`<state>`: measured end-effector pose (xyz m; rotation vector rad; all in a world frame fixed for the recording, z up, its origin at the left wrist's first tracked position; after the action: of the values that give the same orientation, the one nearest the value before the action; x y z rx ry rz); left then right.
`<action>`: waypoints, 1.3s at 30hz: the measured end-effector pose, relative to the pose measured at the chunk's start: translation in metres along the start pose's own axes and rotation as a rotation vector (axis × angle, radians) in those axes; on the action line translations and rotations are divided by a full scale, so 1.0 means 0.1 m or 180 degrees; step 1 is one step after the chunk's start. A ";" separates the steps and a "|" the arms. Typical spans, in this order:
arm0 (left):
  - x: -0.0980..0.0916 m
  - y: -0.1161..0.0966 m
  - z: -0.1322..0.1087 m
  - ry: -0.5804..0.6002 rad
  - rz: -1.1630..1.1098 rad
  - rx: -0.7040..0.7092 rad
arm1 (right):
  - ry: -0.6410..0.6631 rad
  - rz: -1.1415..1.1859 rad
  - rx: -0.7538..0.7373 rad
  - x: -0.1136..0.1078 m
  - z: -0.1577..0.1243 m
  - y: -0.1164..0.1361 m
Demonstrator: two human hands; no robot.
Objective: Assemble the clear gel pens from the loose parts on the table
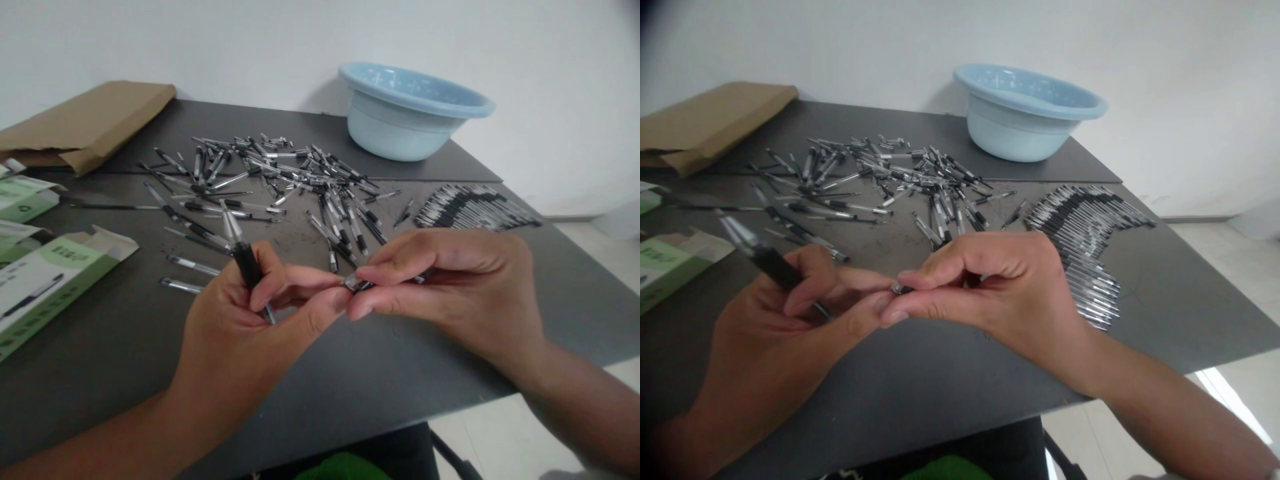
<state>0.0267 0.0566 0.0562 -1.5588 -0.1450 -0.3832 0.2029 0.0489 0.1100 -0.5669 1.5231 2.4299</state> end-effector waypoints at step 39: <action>-0.03 -0.02 -0.01 0.0056 0.0353 0.0097 | -0.0116 -0.0263 0.0054 -0.05 0.03 -0.01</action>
<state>0.0227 0.0565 0.0573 -1.5256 -0.0503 -0.3059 0.2070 0.0521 0.1119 -0.5674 1.4746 2.3508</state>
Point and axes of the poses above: each hand's wrist, its own z-axis towards the middle knuckle, its own x-axis out of the palm, y = z × x, the point moved 7 cm from there along z, towards the middle knuckle, and after that the axes turned 10 degrees about -z, right-handed, at the moved point
